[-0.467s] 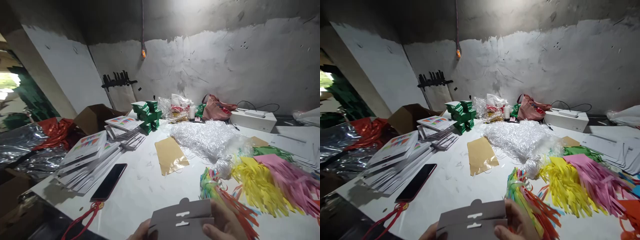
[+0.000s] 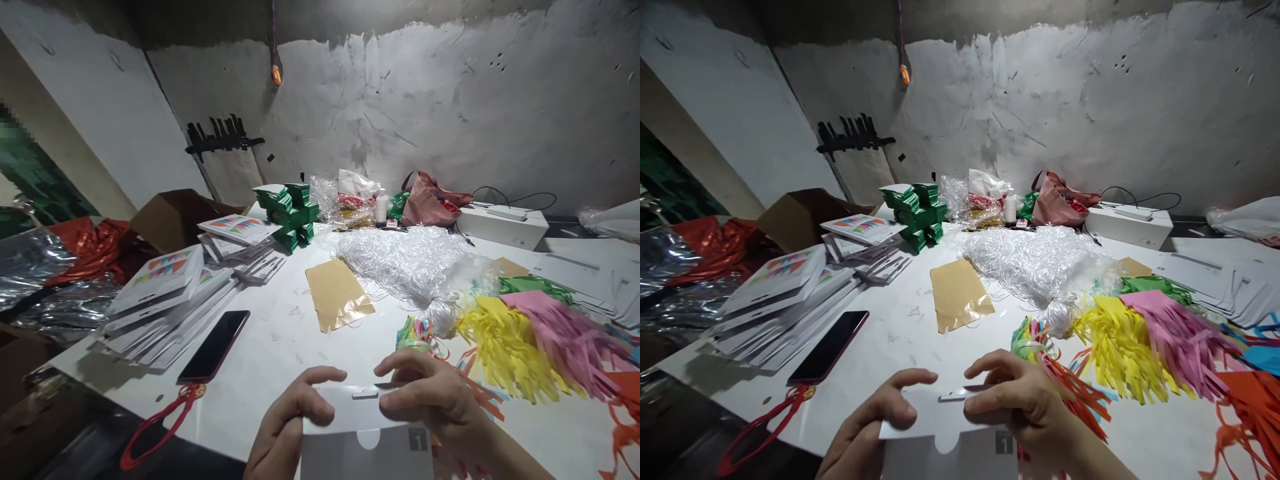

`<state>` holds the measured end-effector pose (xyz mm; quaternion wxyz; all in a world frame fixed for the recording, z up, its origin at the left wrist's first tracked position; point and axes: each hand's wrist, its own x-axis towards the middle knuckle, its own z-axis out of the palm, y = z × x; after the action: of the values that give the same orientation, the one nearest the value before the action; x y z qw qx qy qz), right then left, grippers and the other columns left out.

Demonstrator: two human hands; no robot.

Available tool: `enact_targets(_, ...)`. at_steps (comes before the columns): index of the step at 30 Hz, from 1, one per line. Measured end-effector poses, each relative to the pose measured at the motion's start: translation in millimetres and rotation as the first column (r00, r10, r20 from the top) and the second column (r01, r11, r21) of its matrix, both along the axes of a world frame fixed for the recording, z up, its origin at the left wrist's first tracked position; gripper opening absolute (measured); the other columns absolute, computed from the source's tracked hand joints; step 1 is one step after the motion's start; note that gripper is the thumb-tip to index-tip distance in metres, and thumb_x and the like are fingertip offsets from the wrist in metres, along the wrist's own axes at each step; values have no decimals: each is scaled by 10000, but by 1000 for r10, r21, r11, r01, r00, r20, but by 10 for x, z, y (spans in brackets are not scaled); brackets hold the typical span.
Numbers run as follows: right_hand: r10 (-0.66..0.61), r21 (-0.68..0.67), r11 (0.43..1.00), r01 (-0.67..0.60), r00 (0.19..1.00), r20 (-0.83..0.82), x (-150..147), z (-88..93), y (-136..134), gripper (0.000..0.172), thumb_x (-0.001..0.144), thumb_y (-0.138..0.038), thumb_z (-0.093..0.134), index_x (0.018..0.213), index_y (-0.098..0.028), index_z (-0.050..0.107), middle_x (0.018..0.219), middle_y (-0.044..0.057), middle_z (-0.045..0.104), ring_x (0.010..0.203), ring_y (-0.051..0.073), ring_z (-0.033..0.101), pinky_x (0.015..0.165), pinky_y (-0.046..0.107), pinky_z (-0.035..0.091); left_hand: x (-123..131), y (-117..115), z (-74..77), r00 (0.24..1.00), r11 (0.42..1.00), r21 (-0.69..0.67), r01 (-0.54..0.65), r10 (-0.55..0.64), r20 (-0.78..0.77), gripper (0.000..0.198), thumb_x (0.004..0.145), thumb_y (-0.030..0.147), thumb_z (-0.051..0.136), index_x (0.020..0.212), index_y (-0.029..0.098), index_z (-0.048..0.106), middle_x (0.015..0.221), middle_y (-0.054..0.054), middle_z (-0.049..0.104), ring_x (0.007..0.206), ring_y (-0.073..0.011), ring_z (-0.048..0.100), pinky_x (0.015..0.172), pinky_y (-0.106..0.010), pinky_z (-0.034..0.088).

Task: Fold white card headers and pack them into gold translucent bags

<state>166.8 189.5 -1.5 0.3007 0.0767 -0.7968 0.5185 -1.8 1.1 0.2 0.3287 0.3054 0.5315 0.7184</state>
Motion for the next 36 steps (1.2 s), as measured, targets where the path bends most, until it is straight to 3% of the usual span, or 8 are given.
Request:
enact_targets(3,-31,169,985,27,999,21,47,70,53,524,898,10,449,1217,-332,684,1224,47,599,955,125,663,802,237,542,4,42,-3,992,999,-27,35,-38,-121,352,750,586,718,812,240,689,1237,-75,696,983,-273,657,754,-285,518)
enact_targets(8,-29,355,934,-26,989,147,108,291,134,357,915,-169,599,1253,-271,653,1287,89,614,1104,206,620,937,354,520,77,106,-64,934,993,-59,-101,74,-349,25,910,296,635,920,283,655,1199,-43,706,1109,-208,635,861,-230,498)
enact_targets(10,-41,396,918,-32,984,174,93,361,143,329,917,-304,663,1243,-258,650,1312,102,618,1159,235,592,977,401,495,81,122,-86,907,994,-31,-105,83,-412,97,935,235,582,963,297,651,1204,-33,702,1141,-187,630,885,-209,500)
enact_targets(17,-237,543,839,21,914,329,-122,457,54,372,940,-251,645,1308,-221,599,934,62,696,776,188,638,703,324,510,98,158,-19,870,1000,-5,-11,7,-493,204,940,188,551,1061,299,672,1239,-45,705,1160,-201,647,967,-260,516)
enact_targets(22,-208,305,951,55,844,495,-29,491,218,191,931,-362,645,976,-193,723,775,19,670,673,144,577,585,253,432,175,148,73,957,977,-64,-205,186,-224,183,895,395,644,974,247,715,1144,-71,758,1155,-241,640,927,-245,525)
enact_targets(26,-173,123,984,127,843,509,82,415,229,261,939,-386,606,829,-180,722,646,-25,572,583,104,470,529,233,345,161,160,60,968,946,-211,-247,249,-20,412,845,551,665,1109,235,655,1083,-75,777,914,-229,720,668,-220,584)
enact_targets(32,-46,-116,986,122,855,517,148,342,168,313,938,-450,596,885,-177,741,722,-2,629,646,123,516,604,247,392,37,138,-37,965,924,-293,-246,205,-162,470,822,654,635,985,218,710,937,-63,792,876,-226,729,675,-193,589)
enact_targets(36,-21,-129,986,103,854,520,203,304,186,505,987,-542,476,693,-172,653,607,-46,423,576,104,379,560,246,312,50,126,-71,962,938,-233,-256,223,-157,432,819,641,648,926,231,734,951,-58,808,877,-229,741,694,-188,600)
